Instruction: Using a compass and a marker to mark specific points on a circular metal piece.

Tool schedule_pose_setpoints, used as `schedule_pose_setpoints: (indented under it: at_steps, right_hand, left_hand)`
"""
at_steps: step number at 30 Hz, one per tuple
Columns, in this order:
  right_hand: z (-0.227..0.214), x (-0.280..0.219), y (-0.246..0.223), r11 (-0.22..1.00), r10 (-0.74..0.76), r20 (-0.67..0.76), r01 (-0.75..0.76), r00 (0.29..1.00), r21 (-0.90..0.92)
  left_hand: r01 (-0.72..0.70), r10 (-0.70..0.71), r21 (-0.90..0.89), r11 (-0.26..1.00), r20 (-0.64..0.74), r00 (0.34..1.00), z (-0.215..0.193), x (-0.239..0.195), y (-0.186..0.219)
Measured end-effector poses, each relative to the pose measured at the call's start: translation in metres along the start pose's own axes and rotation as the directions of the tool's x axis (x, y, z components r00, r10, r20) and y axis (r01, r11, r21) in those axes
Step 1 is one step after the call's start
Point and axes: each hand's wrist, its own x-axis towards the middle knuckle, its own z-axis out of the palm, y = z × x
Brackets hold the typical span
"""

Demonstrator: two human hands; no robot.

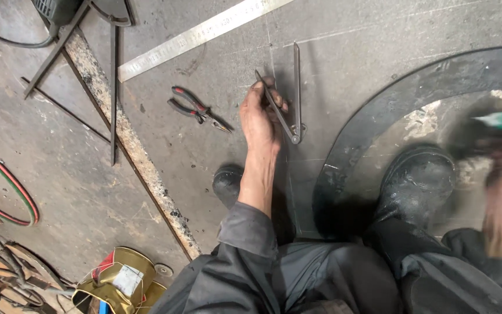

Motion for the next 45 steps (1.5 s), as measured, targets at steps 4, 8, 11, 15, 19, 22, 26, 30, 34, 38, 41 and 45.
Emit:
schedule_pose_setpoints:
  at_steps: [4,8,11,15,19,22,26,30,34,38,41,45]
  right_hand:
    - [0.178,-0.105,-0.162,0.798,-0.368,0.237,0.436,0.899,-0.416]
    - [0.221,-0.100,-0.187,0.586,-0.368,0.497,0.611,0.786,-0.532]
    - [0.231,-0.098,-0.193,0.538,-0.372,0.510,0.628,0.775,-0.563]
    - [0.236,-0.099,-0.197,0.548,-0.395,0.524,0.651,0.754,-0.524]
    - [0.241,-0.103,-0.203,0.483,-0.404,0.556,0.686,0.726,-0.544]
    - [0.244,-0.104,-0.205,0.457,-0.411,0.568,0.700,0.713,-0.548]
    - [0.244,-0.104,-0.204,0.420,-0.399,0.579,0.703,0.711,-0.574]
    - [0.244,-0.104,-0.204,0.397,-0.398,0.592,0.713,0.701,-0.578]
    - [0.253,-0.106,-0.211,0.392,-0.407,0.592,0.718,0.696,-0.575]
    - [0.252,-0.104,-0.208,0.340,-0.434,0.610,0.747,0.664,-0.571]
    - [0.259,-0.106,-0.218,0.324,-0.436,0.616,0.754,0.655,-0.572]
    - [0.266,-0.108,-0.228,0.318,-0.452,0.622,0.767,0.640,-0.558]
  left_hand:
    - [0.018,-0.018,-0.032,0.999,-0.016,1.000,-0.008,0.005,-0.006]
    - [0.012,-0.012,-0.008,1.000,-0.005,1.000,-0.012,0.004,-0.002]
    - [0.029,-0.029,0.008,1.000,-0.026,0.999,-0.011,0.003,0.001]
    - [0.038,-0.038,0.035,0.999,-0.011,0.999,-0.011,0.004,0.000]
    - [0.034,-0.034,-0.003,0.999,0.005,0.999,-0.013,0.006,-0.002]
    - [0.034,-0.034,0.006,0.999,-0.015,0.999,-0.013,0.006,-0.001]
    - [0.036,-0.036,0.000,0.999,-0.017,0.999,-0.012,0.007,-0.001]
    - [0.031,-0.031,-0.008,0.999,-0.003,1.000,-0.015,0.009,-0.004]
    - [0.029,-0.029,0.006,1.000,-0.005,1.000,-0.013,0.006,-0.001]
    - [0.030,-0.030,0.034,0.999,-0.001,1.000,-0.012,0.006,0.001]
    - [0.035,-0.035,0.028,0.999,-0.002,0.999,-0.012,0.005,0.001]
    - [0.023,-0.023,0.021,1.000,0.016,1.000,-0.015,0.006,-0.003]
